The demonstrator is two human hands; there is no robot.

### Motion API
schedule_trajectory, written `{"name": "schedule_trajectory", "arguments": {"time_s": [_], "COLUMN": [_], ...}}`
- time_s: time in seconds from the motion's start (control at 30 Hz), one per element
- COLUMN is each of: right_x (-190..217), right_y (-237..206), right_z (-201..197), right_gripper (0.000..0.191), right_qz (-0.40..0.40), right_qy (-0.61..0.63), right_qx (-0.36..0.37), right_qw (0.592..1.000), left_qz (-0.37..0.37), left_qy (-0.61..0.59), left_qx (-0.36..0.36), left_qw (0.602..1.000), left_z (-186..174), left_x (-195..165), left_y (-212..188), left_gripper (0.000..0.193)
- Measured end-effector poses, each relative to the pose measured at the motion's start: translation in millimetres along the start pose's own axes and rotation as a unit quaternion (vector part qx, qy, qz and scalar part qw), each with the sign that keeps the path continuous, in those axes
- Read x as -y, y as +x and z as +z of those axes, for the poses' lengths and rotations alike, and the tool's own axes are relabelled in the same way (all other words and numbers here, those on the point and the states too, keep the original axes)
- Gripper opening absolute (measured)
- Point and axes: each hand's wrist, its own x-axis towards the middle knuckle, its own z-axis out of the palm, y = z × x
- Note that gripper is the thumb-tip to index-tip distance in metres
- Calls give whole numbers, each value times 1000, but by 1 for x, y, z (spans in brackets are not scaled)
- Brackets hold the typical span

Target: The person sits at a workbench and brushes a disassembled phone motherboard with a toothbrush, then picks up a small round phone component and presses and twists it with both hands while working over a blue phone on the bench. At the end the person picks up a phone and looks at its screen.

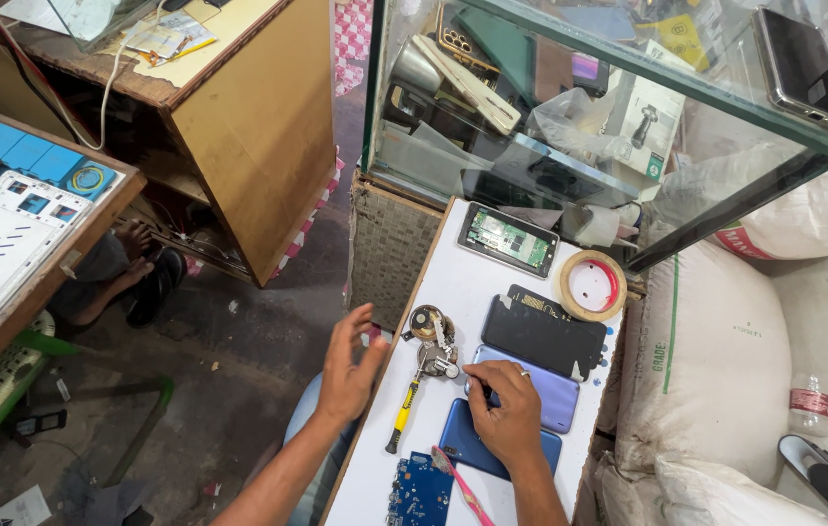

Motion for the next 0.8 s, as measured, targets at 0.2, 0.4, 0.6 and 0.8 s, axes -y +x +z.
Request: {"name": "schedule_trajectory", "arguments": {"time_s": [0.2,0.4,0.6,0.8], "right_x": [0,0,0,0], "right_y": [-2,-2,0,-1], "right_z": [-1,-3,-2,-1], "right_gripper": [18,19,18,18], "right_qz": [18,14,2,10], "right_qy": [25,33,28,25], "right_qx": [-11,-13,-16,-12], "right_qw": [999,999,999,1000], "left_qz": [87,80,82,81], "left_qy": [218,241,248,254], "left_qx": [149,141,139,144], "left_qw": [961,957,955,953], "left_z": [21,34,43,44], "left_x": [-22,-17,-13,-16], "left_y": [-4,0,6,6], "left_gripper": [112,124,119,117]}}
